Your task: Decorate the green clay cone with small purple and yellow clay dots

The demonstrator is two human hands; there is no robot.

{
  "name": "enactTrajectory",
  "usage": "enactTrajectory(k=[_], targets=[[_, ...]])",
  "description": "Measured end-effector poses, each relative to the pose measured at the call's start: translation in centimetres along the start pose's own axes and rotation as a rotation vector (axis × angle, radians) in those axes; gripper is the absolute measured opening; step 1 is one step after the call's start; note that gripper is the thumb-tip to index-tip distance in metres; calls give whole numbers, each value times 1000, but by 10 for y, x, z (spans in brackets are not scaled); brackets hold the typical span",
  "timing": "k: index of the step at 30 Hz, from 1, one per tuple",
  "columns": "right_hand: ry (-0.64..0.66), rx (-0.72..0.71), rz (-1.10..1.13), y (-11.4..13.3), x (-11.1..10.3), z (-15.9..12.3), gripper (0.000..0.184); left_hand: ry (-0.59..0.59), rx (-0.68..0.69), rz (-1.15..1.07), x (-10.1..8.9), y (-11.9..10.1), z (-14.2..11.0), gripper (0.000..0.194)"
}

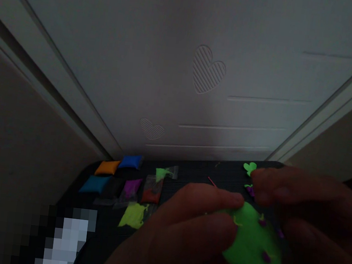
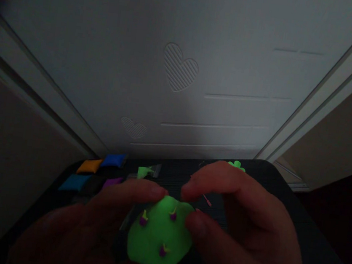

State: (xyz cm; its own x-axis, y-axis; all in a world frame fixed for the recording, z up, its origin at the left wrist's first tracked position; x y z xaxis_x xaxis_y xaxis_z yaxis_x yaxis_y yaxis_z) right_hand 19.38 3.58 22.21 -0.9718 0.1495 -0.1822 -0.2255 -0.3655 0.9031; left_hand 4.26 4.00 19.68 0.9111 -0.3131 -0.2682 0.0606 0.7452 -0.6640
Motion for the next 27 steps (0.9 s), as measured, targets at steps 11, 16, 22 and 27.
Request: enactTrajectory(k=[11,16,22,27], targets=[[160,92,139,-8,14,4,23,10,-109,-177,9,5,4,54],[201,105,113,-6,16,6,21,-47,-45,-236,9,1,5,61],[214,132,142,-7,16,7,18,7,-196,-296,11,10,6,51],[222,130,185,-10,16,4,19,-19,-128,-143,9,8,3,59]])
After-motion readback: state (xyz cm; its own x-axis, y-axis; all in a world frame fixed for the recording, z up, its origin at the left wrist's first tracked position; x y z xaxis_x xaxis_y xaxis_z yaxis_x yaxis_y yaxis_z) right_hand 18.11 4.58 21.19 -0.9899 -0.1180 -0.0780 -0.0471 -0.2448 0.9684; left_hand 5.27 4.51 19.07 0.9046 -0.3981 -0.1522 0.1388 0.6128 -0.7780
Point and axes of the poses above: each hand's wrist, its own z-axis towards the middle knuckle, its own x-axis out of the palm, y = z × x, the point moved 7 cm from there along z, towards the middle knuckle, and after that the axes turned 10 degrees about x, right-handed, at the moved point
